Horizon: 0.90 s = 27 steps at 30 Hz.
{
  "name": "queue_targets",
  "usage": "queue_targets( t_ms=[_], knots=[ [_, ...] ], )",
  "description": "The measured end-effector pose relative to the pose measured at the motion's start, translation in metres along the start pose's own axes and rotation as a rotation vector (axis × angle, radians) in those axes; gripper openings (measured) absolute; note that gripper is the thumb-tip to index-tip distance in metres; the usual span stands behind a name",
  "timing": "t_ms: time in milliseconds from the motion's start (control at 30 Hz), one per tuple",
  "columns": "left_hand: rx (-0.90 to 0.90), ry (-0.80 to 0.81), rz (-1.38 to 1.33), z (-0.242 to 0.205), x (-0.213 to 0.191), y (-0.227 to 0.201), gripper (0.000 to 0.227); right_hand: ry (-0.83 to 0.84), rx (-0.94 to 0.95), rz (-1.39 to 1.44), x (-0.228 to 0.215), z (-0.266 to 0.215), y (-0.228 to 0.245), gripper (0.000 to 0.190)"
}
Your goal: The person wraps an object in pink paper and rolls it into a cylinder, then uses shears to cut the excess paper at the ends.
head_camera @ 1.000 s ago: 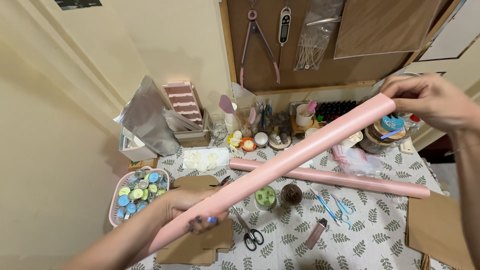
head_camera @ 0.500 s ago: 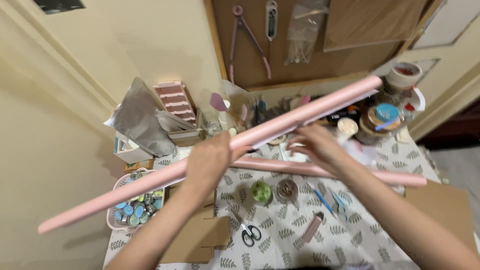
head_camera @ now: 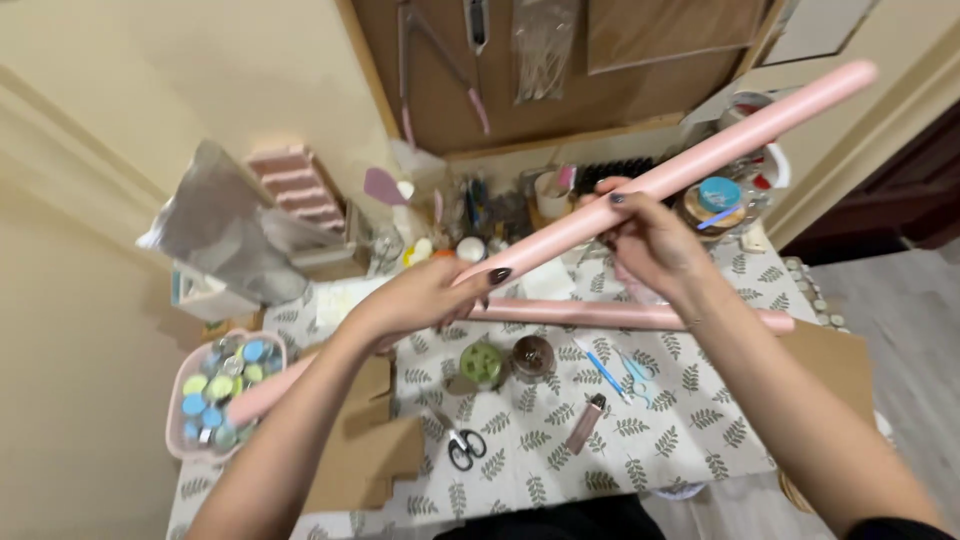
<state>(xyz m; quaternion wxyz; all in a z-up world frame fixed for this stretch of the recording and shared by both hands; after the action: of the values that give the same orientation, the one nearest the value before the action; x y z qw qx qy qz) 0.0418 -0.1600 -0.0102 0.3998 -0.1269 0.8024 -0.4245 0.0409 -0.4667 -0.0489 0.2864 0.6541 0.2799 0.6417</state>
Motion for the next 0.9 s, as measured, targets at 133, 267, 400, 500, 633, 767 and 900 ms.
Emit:
queue_targets(
  t_ms=[133, 267, 400, 500, 633, 767, 900],
  knots=[
    [0.177, -0.283, 0.36, -0.003, -0.013, -0.04, 0.046, 0.045, 0.048, -0.11, 0.025, 0.002, 0.013, 0.04],
    [0.24, -0.43, 0.534, 0.019, 0.005, -0.074, 0.05, 0.171, 0.051, -0.198, 0.018, 0.0, 0.008, 0.049],
    [0.261, -0.547, 0.634, 0.061, 0.018, -0.118, 0.055, 0.191, 0.03, -0.126, -0.03, 0.021, 0.025, 0.045],
    [0.313, -0.628, 0.631, 0.094, 0.042, -0.148, 0.058, 0.167, -0.022, -0.16, -0.056, 0.029, 0.074, 0.039],
    [0.413, -0.761, 0.643, 0.144, 0.062, -0.188, 0.057, 0.103, -0.214, -0.246, -0.098, 0.051, 0.165, 0.024],
    [0.405, -0.802, 0.675, 0.184, 0.069, -0.229, 0.056, 0.121, -0.259, -0.206, -0.191, 0.097, 0.236, 0.024],
    [0.366, -0.829, 0.747, 0.224, 0.066, -0.261, 0.06, 0.108, -0.307, -0.051, -0.202, 0.117, 0.28, 0.024]
  ],
)
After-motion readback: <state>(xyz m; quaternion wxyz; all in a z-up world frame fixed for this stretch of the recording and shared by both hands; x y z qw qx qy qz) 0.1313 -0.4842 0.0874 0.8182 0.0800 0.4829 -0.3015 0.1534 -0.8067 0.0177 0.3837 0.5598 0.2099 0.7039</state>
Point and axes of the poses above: each hand's wrist, its own z-axis towards the middle knuckle, its own x-axis out of the palm, y = z × x, the point moved 3 cm from there along z, towards the middle knuckle, and after that the axes turned 6 degrees about -x, right-handed, at the moved point
